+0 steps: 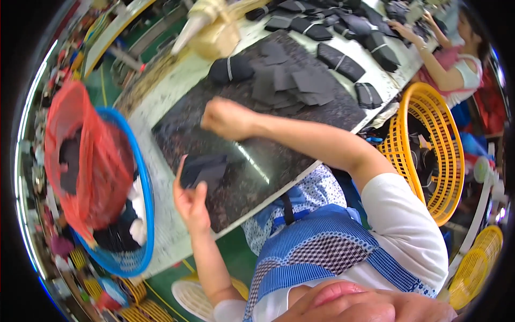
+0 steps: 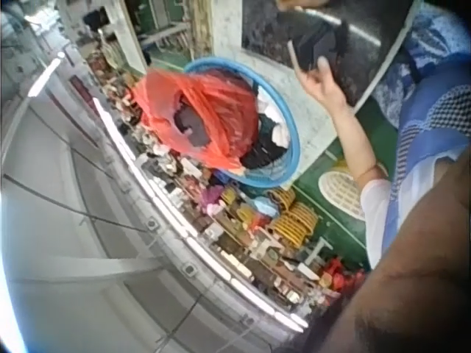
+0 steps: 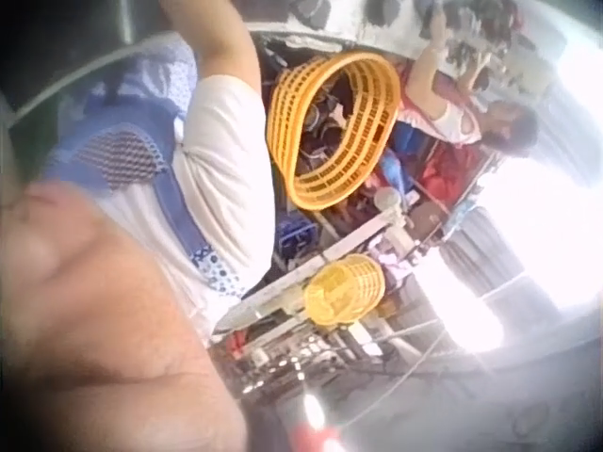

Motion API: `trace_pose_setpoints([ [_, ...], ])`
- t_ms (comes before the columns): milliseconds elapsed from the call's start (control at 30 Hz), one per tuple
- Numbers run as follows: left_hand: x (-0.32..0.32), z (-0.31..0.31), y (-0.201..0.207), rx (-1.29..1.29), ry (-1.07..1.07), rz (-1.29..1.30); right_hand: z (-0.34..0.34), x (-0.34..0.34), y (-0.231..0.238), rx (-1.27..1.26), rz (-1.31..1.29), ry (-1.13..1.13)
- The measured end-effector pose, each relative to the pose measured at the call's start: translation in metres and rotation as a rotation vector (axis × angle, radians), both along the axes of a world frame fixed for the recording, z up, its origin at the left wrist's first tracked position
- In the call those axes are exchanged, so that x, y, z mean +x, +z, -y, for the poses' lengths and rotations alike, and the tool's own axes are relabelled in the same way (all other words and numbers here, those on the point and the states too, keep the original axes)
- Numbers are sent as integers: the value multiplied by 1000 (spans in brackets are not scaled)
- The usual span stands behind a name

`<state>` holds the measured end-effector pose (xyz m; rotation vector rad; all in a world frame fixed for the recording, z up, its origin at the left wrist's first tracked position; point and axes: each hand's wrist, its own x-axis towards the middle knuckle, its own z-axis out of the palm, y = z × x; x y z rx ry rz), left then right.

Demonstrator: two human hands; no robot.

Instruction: Sorting, stacking, and organizing small black shoe components on a workbench in a factory setting.

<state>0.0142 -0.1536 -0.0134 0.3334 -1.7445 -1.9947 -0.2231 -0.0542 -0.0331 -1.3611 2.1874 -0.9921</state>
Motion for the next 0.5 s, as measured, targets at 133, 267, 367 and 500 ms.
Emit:
trace_pose_setpoints([
  [133, -21, -11, 23, 331, -202, -59, -44, 64, 11, -596, 273, 7],
  [267, -35, -12, 11, 431, -473, 75, -100, 65, 36, -413, 172, -85],
  [367, -46, -21, 19, 627, -543, 10, -152, 50, 27, -358, 618, -121],
  [500, -64, -36, 24, 392, -429, 219, -193, 36, 43, -954, 1676, 97],
])
